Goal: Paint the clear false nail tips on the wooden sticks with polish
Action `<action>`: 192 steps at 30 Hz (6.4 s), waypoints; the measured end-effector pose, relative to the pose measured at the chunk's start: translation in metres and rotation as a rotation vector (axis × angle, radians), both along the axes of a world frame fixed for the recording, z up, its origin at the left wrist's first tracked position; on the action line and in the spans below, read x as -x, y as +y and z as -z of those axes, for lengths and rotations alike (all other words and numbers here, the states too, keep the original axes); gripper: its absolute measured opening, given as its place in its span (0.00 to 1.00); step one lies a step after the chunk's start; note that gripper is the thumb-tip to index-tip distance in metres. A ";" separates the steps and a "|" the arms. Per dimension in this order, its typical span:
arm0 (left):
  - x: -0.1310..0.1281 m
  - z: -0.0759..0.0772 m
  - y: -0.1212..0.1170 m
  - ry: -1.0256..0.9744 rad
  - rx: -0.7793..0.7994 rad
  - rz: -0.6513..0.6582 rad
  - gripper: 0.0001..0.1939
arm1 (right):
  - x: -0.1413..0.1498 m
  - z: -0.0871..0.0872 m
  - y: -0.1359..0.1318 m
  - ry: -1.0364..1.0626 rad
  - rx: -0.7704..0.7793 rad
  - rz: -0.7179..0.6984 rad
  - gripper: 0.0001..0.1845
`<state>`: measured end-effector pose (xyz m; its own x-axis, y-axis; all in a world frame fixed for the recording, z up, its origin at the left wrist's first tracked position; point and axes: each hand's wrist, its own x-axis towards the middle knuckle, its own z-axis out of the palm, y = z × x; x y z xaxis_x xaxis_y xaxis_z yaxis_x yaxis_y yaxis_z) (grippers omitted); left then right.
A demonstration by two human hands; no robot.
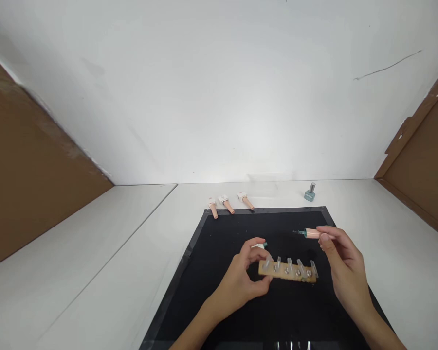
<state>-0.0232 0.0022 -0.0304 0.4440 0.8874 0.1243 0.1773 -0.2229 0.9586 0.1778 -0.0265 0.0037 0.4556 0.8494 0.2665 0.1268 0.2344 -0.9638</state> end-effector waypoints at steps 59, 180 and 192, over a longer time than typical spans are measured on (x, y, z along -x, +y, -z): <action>-0.017 -0.001 -0.008 -0.437 0.482 0.246 0.20 | 0.010 -0.010 -0.006 -0.595 -0.409 -0.462 0.09; -0.019 -0.005 -0.008 -0.321 0.527 0.226 0.07 | 0.002 0.003 -0.005 -0.462 -0.287 -0.461 0.10; -0.019 -0.011 -0.004 -0.333 0.510 0.181 0.07 | 0.008 -0.008 -0.003 -0.489 -0.292 -0.624 0.14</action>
